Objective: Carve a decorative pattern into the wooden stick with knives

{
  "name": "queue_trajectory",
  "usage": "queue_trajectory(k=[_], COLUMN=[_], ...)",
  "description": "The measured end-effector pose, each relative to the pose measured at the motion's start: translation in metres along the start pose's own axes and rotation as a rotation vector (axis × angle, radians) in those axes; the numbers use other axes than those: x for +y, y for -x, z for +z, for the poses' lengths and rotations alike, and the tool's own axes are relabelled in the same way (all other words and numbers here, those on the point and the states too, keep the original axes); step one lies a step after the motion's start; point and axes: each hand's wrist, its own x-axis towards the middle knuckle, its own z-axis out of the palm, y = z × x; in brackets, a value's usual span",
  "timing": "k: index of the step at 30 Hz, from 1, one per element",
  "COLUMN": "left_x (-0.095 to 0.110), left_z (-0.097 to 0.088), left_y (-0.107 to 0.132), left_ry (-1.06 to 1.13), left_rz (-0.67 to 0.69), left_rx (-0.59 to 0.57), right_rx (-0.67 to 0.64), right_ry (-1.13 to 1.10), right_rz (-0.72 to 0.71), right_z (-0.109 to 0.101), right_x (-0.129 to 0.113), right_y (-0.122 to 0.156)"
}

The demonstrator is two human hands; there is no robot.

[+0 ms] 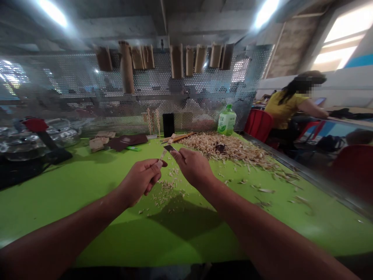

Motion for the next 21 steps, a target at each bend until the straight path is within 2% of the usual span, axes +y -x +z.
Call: queue_trajectory(k=[6,11,14,21], left_x=[0.007,0.013,0.011,0.006], left_z=[0.0,0.0,-0.001,-0.001], left_y=[0.004,0.005,0.004,0.003], left_ry=[-0.084,-0.217,-0.309,-0.448], left_rz=[0.021,0.064,0.098,0.116], left_rx=[0.019,0.045,0.061,0.078], right_rx=[-0.004,-0.044,-0.098,-0.122], right_ry=[0.038,-0.023,-0.104,-0.111], right_rz=[-0.017,-0.021,-0.032,-0.018], right_z=[-0.002,-0.003,-0.001,0.002], right_x=[0.0,-0.001,-0.001,0.0], right_y=[0.001,0.0,0.0,0.0])
